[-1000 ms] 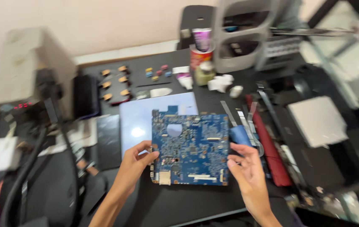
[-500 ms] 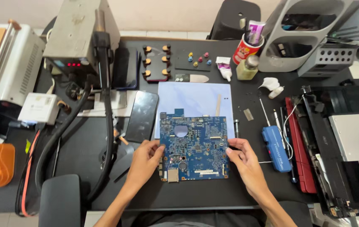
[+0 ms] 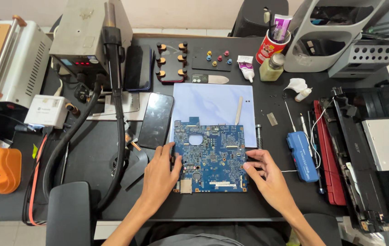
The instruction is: The person applies a liquid from a tube onto a motherboard, uses a heat gun to warm a specific area, and then wipes the board with a white cloth.
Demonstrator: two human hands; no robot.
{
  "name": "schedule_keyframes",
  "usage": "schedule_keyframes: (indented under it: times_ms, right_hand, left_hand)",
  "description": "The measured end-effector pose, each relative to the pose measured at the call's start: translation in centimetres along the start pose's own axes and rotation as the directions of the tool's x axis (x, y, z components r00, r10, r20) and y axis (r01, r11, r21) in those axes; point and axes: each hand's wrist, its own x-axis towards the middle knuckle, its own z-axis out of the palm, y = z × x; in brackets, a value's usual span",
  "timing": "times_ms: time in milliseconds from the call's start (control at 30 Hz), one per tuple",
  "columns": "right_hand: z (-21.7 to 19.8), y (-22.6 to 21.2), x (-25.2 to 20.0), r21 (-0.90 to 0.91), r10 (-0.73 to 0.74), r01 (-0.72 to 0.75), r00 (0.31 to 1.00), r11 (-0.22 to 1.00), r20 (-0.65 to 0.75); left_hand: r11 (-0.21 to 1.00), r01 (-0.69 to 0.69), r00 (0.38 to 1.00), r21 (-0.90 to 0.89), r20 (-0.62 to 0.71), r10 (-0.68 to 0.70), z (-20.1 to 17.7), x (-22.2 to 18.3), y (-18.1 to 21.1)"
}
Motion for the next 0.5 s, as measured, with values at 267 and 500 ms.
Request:
schedule_keyframes:
  times_ms: [267,500]
  right_hand:
    - [0.6,-2.5,-0.7,-0.275,-0.078,0.046,0.991,0.96,-0.107]
    - [1.8,-3.8,-0.7,-0.326,-0.165,0.141,0.985,0.935,-0.048]
  left_hand:
    - [0.993,-0.054,0.992,0.107,-0.107,0.065,-1.7,1.0,1.7]
    - [0.96,-0.076,0.849,0.269,-0.487,0.204,-5.2,3.7,-1.4]
